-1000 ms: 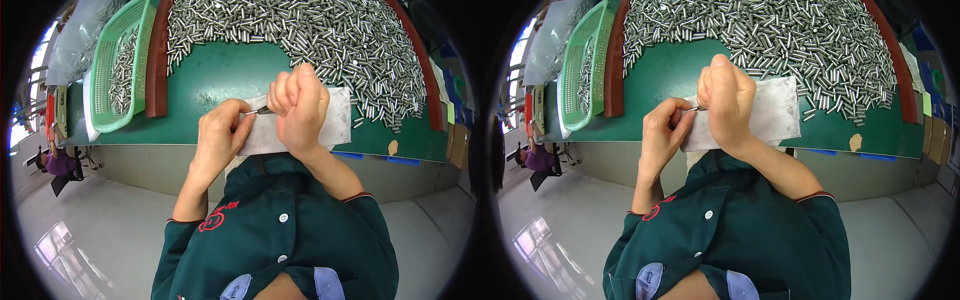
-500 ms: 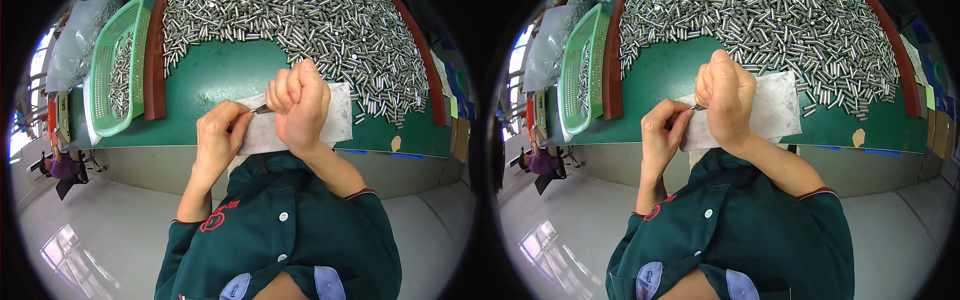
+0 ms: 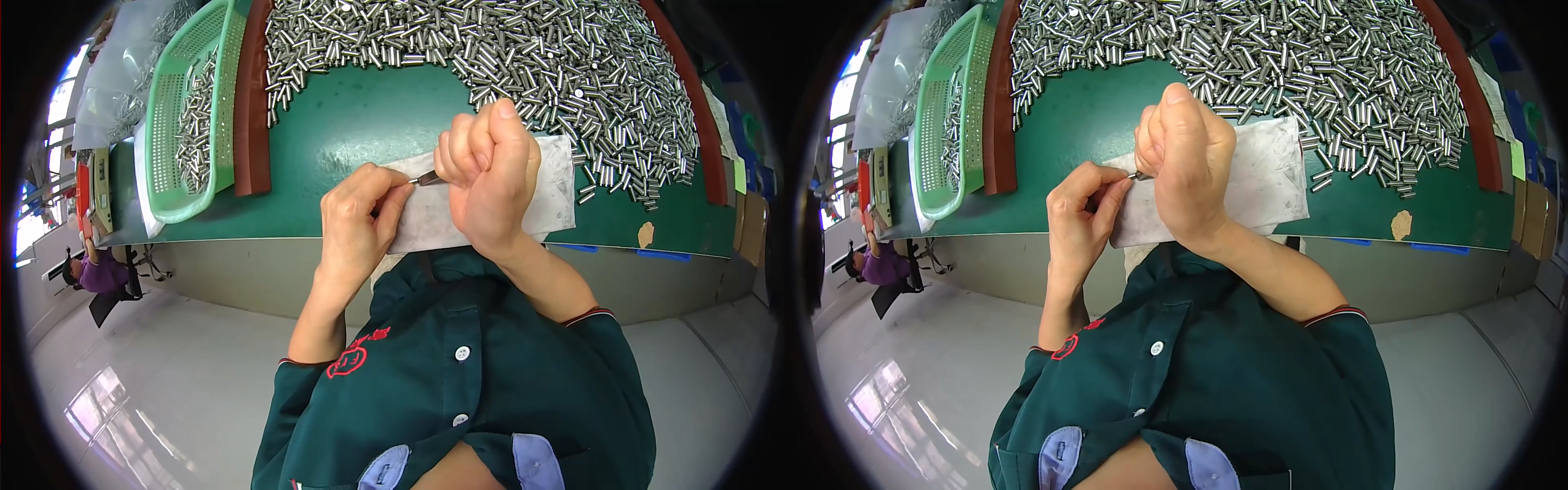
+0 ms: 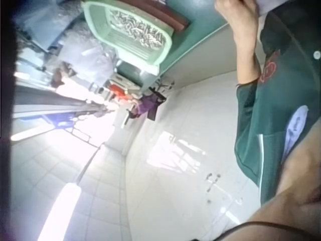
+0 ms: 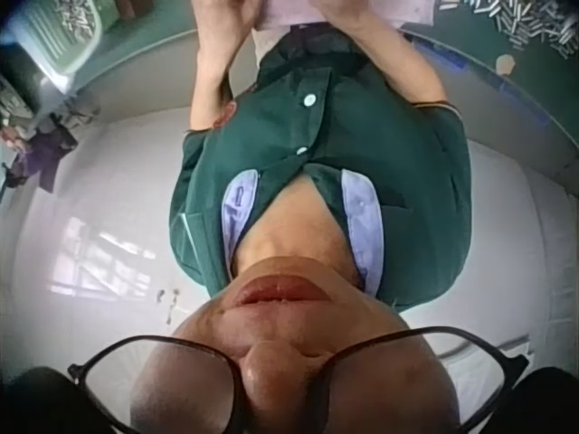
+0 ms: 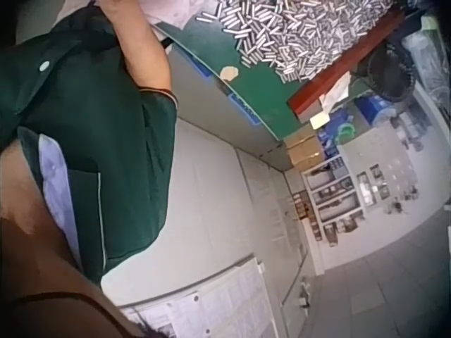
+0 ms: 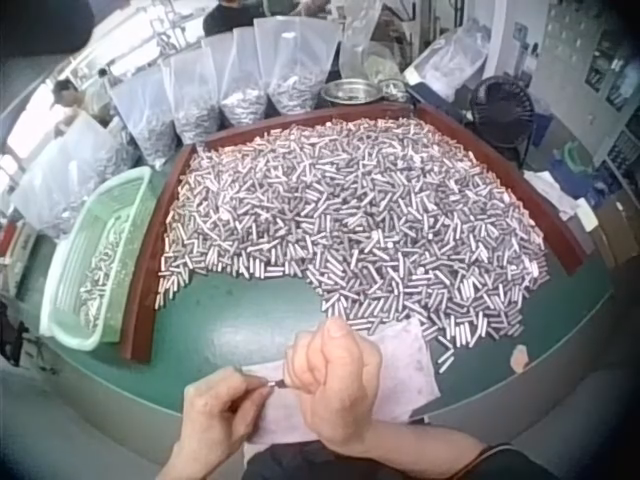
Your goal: Picking and inspecting or assembling small metal cylindrical parts from a large pile using a precision hand tool.
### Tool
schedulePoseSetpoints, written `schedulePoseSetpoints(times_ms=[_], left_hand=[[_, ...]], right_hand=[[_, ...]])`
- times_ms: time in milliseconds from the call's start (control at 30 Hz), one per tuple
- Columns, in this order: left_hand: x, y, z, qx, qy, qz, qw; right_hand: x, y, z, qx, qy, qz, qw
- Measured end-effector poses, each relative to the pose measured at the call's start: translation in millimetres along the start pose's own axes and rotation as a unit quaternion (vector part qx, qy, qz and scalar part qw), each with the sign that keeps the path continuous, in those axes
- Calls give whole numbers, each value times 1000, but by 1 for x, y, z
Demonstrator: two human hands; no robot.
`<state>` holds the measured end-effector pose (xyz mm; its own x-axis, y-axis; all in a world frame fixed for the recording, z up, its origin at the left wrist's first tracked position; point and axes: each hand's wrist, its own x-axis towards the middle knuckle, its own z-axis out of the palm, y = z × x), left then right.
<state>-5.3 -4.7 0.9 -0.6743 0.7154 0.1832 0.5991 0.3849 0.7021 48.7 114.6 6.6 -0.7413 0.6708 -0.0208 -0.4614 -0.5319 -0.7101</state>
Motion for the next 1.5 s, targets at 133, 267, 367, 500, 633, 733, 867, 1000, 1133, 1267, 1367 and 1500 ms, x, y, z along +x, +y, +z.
schedulePoseSetpoints(times_ms=[133, 267, 367, 500, 633, 733, 867, 1000, 1133, 1267, 1367, 1500], left_hand=[[1, -1, -1, -1, 0, 1, 1000], [3, 0, -1, 0, -3, 2, 1000], [2, 1, -3, -2, -2, -2, 1000], [-1, 3, -6, -10, -9, -11, 1000], [0, 3, -17, -217, -25, -127, 967], [7, -8, -24, -597, -81, -213, 769], [24, -16, -30, -645, -79, -220, 728], [56, -19, -33, -589, -46, -235, 772], [93, -36, -23, -190, 41, -128, 973], [107, -33, -8, 89, 84, -45, 991], [102, -35, -4, 92, 72, -23, 993], [96, -35, -6, 81, 61, -7, 995]], right_hand=[[1, -1, 0, 8, -2, 0, 1000], [3, -2, 0, 9, -4, -1, 1000], [0, -6, 7, 23, 14, 4, 1000], [-2, -2, 2, 29, 7, 3, 1000], [-2, -3, 0, 33, 2, -5, 999], [-2, -3, -2, 26, 0, -11, 1000], [0, -3, 0, 60, -7, -9, 998], [0, -3, 1, 59, -4, -1, 998], [-2, -2, 3, 53, -15, 1, 998], [-2, -2, 0, 54, 0, 10, 999], [-1, -3, 2, 42, 1, 14, 999], [0, -4, 2, 43, -8, 15, 999]])
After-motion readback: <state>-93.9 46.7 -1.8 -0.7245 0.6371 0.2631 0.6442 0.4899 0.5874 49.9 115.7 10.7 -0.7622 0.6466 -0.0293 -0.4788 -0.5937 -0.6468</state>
